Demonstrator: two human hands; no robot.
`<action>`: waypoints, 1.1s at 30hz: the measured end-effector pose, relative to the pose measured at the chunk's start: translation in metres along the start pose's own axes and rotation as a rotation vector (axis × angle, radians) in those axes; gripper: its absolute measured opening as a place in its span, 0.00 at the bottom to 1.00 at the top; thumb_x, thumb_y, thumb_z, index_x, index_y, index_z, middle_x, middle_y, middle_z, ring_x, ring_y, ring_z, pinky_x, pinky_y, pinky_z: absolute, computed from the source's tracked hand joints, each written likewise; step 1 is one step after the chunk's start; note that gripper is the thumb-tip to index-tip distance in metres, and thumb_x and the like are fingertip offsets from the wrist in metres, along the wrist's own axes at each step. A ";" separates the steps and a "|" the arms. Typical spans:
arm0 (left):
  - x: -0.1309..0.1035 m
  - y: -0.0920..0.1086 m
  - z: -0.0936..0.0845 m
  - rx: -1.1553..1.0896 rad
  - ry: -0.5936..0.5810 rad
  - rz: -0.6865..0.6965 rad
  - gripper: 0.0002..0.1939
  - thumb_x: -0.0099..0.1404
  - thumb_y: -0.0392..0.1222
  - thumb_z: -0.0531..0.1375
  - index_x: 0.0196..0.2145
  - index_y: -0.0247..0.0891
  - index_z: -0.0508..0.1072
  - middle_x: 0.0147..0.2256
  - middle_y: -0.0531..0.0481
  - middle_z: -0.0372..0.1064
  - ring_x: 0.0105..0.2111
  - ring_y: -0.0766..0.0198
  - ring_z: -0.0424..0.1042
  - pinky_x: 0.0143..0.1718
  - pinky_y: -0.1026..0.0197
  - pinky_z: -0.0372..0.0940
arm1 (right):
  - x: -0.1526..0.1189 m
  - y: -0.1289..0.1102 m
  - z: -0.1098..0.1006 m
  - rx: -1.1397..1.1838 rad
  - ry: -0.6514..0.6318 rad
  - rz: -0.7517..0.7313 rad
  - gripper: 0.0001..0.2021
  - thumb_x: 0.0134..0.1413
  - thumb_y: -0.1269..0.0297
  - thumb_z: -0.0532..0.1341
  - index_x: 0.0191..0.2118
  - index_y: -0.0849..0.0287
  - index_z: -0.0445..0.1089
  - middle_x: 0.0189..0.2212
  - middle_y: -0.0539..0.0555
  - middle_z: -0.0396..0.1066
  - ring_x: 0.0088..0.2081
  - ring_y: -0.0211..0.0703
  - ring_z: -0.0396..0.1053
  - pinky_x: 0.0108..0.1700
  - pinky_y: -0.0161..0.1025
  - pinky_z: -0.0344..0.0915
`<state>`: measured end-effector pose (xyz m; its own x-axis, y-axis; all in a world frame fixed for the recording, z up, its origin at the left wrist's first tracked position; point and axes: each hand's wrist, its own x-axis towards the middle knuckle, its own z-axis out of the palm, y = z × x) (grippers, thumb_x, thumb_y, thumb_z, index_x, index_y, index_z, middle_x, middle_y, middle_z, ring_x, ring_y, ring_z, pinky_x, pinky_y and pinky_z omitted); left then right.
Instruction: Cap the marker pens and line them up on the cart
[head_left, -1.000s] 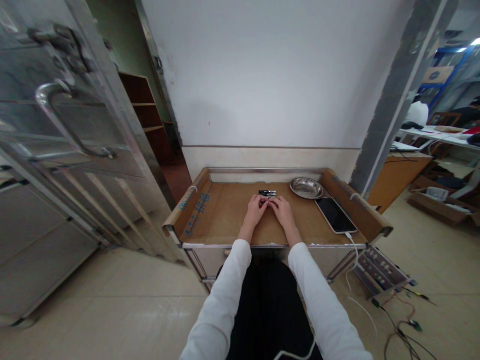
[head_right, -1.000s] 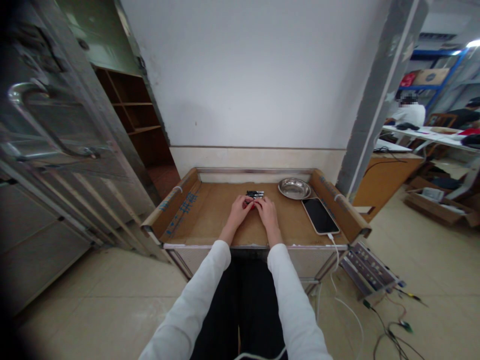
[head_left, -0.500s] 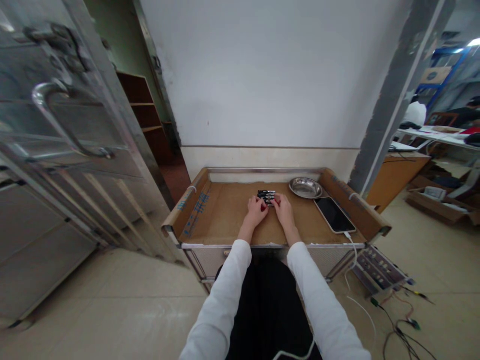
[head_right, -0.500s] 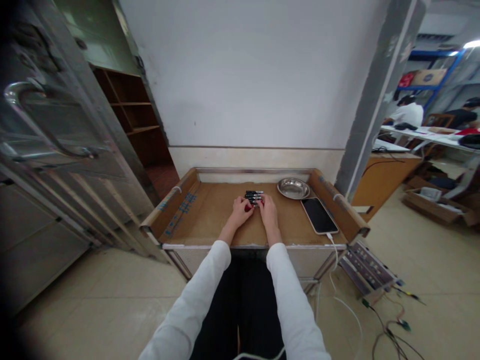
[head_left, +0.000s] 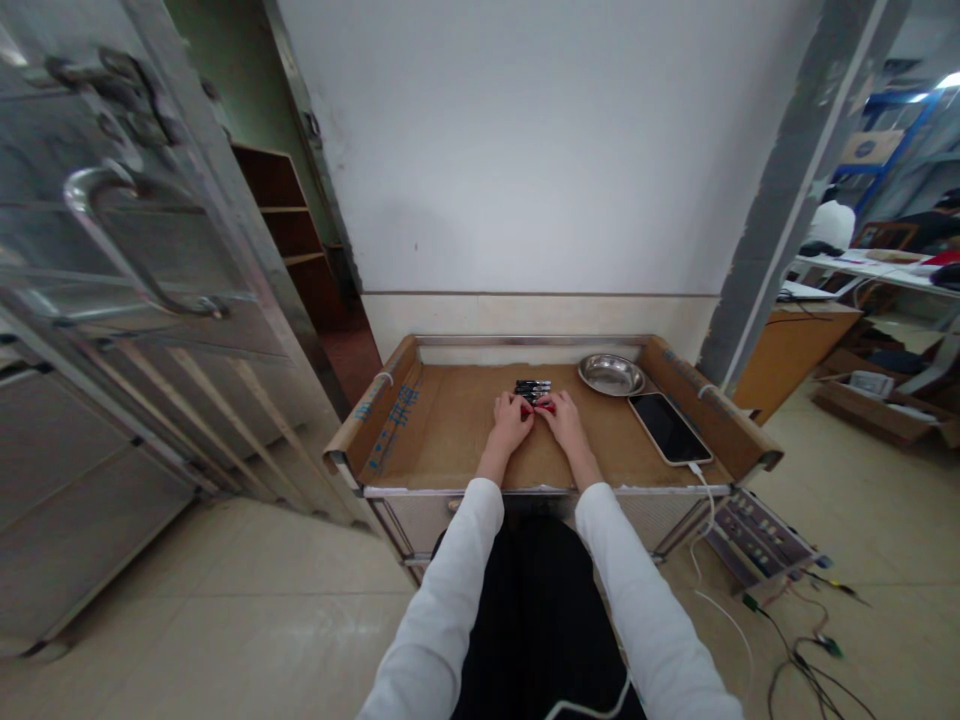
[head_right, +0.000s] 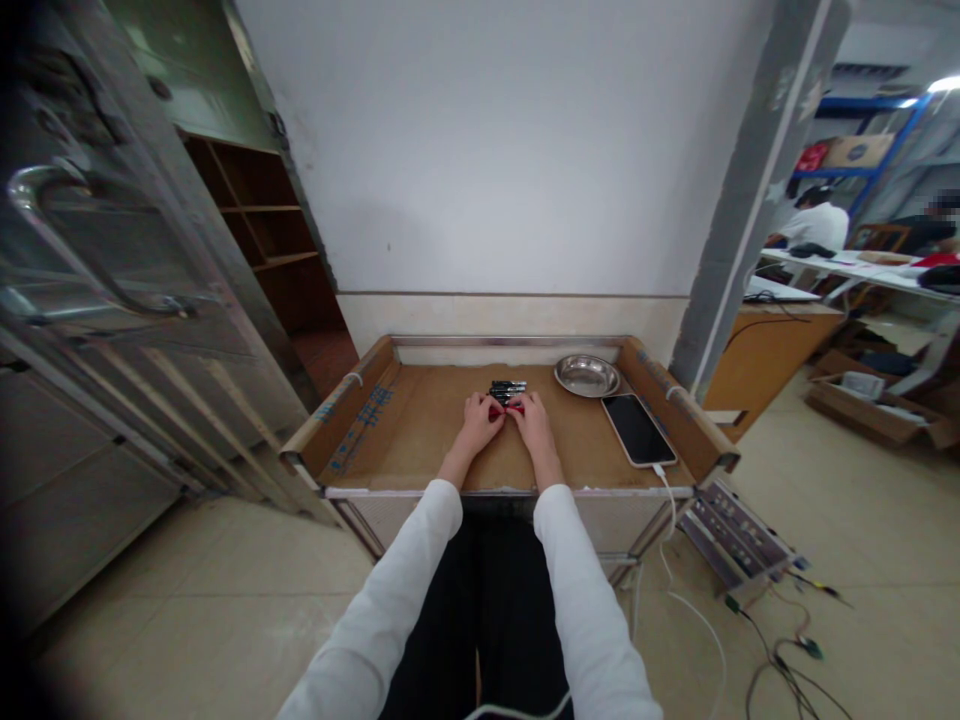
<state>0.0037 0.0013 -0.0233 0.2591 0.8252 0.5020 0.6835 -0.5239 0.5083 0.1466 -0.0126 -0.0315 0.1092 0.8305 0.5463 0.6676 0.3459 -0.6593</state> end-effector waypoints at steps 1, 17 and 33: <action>0.000 -0.001 0.001 0.000 0.003 -0.001 0.03 0.59 0.34 0.60 0.32 0.38 0.68 0.39 0.47 0.61 0.43 0.58 0.61 0.48 0.54 0.57 | 0.000 0.001 0.000 0.010 -0.001 -0.001 0.03 0.52 0.68 0.60 0.34 0.58 0.70 0.36 0.52 0.65 0.36 0.40 0.67 0.44 0.40 0.66; 0.002 -0.001 -0.002 -0.032 0.005 0.000 0.04 0.59 0.33 0.60 0.31 0.38 0.66 0.36 0.48 0.63 0.41 0.59 0.62 0.47 0.54 0.58 | 0.000 0.000 0.000 0.064 0.000 -0.035 0.06 0.52 0.71 0.59 0.37 0.57 0.71 0.36 0.52 0.62 0.37 0.41 0.66 0.46 0.43 0.66; 0.001 0.004 -0.009 -0.058 -0.025 -0.038 0.04 0.60 0.32 0.58 0.32 0.37 0.66 0.38 0.48 0.63 0.43 0.60 0.62 0.47 0.55 0.58 | -0.001 -0.001 -0.002 -0.191 0.051 0.065 0.10 0.54 0.63 0.59 0.42 0.58 0.69 0.40 0.55 0.62 0.38 0.43 0.67 0.45 0.44 0.65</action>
<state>0.0009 -0.0022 -0.0143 0.2510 0.8491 0.4647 0.6527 -0.5030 0.5665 0.1472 -0.0148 -0.0310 0.1906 0.8236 0.5342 0.7846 0.1992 -0.5871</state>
